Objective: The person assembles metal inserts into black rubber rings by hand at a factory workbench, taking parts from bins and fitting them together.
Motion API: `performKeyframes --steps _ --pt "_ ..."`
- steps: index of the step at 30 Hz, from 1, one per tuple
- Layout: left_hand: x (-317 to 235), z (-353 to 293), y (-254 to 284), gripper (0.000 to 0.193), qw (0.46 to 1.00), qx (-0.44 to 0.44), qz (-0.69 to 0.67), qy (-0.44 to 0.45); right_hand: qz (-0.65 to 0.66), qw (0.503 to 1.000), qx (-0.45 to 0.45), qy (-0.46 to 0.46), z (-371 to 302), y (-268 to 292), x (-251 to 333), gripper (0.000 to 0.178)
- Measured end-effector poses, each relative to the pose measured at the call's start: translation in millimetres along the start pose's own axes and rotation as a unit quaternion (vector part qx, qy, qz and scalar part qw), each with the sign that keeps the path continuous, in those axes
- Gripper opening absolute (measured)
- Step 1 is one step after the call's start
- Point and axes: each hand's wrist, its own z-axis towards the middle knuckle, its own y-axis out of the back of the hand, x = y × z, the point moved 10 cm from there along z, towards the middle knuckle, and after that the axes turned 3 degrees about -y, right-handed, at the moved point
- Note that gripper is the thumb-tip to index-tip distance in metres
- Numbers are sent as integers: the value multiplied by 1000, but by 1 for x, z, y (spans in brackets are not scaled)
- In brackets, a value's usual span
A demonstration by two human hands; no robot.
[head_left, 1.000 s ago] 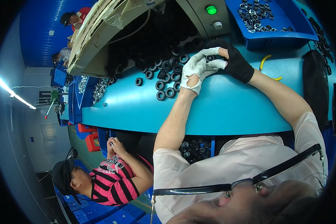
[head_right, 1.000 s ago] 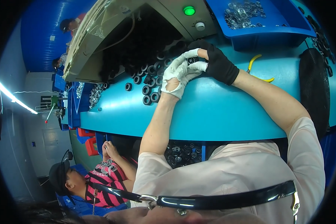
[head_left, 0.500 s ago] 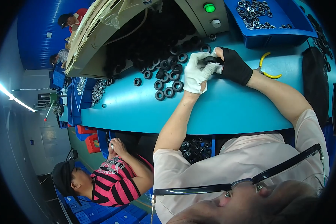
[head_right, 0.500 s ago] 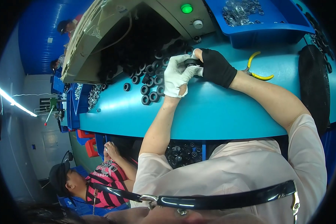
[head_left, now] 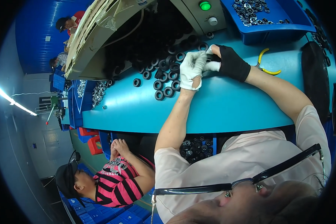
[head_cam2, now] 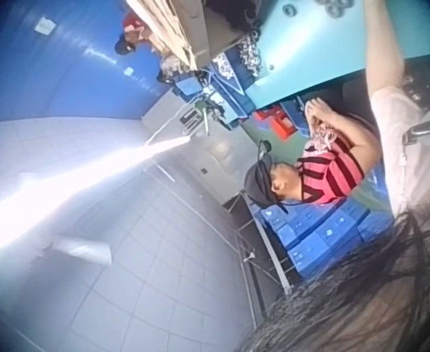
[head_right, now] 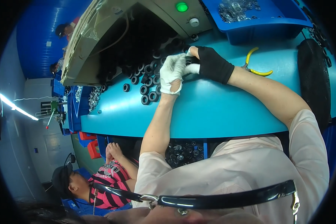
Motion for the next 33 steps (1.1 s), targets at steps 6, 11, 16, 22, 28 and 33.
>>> performKeyframes --steps 6,11,16,22,28,33 --pt "-16 -3 -3 22 994 -10 92 -52 51 998 13 -23 3 1 -9 25" --pt "-13 -7 -3 22 992 -23 124 -19 34 998 32 -32 5 -1 -8 25" --pt "10 -5 -6 27 994 -26 -86 54 84 994 33 -58 7 -5 -19 29" --pt "15 -1 -3 30 990 -32 -114 75 119 989 34 -77 1 -6 -24 37" --pt "5 0 -2 25 999 -26 -7 35 102 991 50 -72 -4 -2 -11 34" --pt "5 0 7 23 998 -58 -1 18 69 997 -1 -20 -9 1 12 34"
